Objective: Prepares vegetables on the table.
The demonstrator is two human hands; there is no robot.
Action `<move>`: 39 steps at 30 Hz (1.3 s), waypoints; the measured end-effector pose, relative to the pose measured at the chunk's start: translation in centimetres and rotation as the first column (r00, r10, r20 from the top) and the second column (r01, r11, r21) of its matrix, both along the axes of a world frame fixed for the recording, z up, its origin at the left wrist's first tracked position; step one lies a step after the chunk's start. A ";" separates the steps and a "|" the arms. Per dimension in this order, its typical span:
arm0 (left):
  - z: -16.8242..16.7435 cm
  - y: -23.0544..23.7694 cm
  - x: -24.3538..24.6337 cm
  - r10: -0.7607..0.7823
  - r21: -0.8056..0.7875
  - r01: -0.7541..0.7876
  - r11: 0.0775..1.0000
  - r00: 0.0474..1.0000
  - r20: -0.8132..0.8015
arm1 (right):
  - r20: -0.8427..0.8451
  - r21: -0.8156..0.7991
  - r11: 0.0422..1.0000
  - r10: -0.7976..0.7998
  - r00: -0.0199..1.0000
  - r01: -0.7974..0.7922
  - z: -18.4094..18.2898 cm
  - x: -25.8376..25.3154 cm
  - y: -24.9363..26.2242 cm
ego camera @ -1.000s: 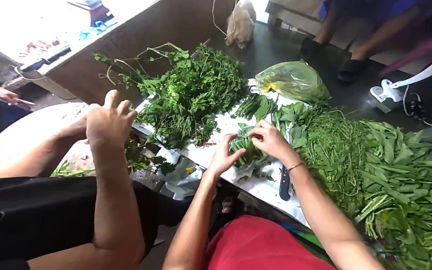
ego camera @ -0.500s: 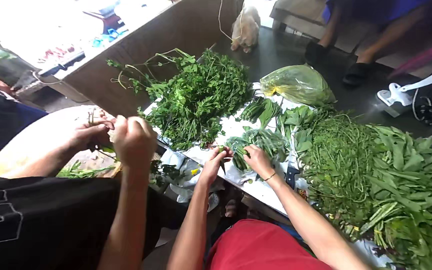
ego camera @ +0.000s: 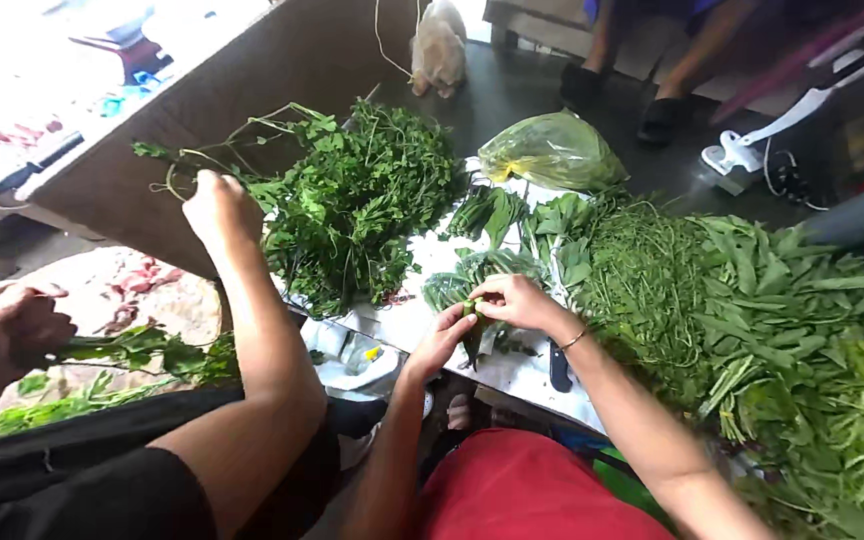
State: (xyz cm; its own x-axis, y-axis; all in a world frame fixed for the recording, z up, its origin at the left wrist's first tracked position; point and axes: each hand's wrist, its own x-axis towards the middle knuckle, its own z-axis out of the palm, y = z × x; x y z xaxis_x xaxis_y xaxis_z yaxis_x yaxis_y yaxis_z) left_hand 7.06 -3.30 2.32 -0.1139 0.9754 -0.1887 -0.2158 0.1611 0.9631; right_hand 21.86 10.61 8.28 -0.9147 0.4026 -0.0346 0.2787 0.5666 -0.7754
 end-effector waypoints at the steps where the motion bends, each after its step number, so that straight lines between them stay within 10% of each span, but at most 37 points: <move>1: -0.1 -0.2 0.2 -0.025 -0.011 0.025 1.000 1.000 -0.014 | 0.018 0.009 1.000 0.009 1.000 -0.009 -0.3 0.2 -0.2; 14: -5.0 -6.7 4.5 -0.068 -0.165 0.087 0.982 0.991 0.117 | 0.051 -0.371 0.929 0.004 0.999 0.015 -6.9 3.7 -5.5; 20: -3.8 -6.7 2.7 0.111 -0.137 -0.107 0.985 0.994 0.018 | 0.262 0.035 0.948 -0.313 0.913 0.316 -10.1 -1.1 -0.6; 27: -2.3 -6.2 1.2 0.296 -0.082 -0.286 0.955 0.938 0.179 | 0.296 0.134 0.903 -0.429 0.854 0.407 -11.6 -4.1 0.2; 33: -1.8 -5.8 0.2 0.568 -0.266 -0.502 0.823 0.722 0.395 | 0.245 -0.183 0.789 -0.540 0.805 0.586 -8.3 -0.3 0.7; 39: -2.6 -4.8 1.0 0.521 -0.288 -0.435 0.853 0.727 0.447 | 0.050 -0.419 0.856 -0.312 0.949 0.304 -6.1 3.2 -5.2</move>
